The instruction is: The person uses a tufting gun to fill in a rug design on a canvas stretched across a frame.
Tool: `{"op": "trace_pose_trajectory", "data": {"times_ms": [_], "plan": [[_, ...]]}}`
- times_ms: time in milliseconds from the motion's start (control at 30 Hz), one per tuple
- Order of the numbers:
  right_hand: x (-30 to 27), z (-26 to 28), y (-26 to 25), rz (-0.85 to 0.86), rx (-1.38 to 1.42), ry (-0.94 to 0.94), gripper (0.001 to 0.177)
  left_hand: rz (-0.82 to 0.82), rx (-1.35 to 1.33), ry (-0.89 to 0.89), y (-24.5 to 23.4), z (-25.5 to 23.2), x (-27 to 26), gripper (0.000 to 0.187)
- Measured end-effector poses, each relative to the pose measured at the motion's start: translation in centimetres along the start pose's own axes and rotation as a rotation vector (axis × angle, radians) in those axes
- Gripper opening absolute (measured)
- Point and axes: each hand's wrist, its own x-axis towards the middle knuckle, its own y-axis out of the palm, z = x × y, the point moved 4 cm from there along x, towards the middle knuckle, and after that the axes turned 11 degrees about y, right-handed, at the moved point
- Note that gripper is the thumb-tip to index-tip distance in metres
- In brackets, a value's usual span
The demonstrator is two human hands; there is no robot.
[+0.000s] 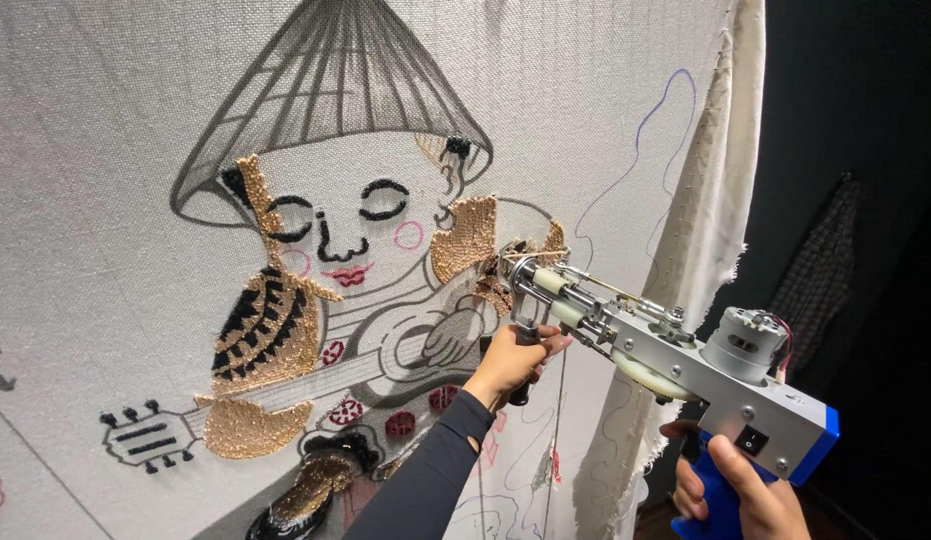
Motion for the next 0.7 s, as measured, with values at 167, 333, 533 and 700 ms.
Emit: {"op": "trace_pose_trajectory", "data": {"times_ms": [167, 333, 533, 700], "plan": [[0.1, 0.2, 0.4, -0.002, -0.037, -0.064, 0.063, -0.006, 0.036, 0.0, 0.0, -0.9, -0.4, 0.037], [0.2, 0.1, 0.8, 0.003, -0.017, -0.054, 0.062, -0.01, 0.005, -0.005, -0.4, -0.3, -0.2, 0.035], [1.0, -0.8, 0.6, -0.016, 0.035, -0.086, 0.055, -0.002, 0.004, 0.018, -1.2, -0.3, 0.3, 0.033], [-0.1, 0.8, 4.3, 0.005, 0.059, -0.137, 0.046, -0.017, -0.024, 0.083, -2.8, 2.8, 2.8, 0.029]]}}
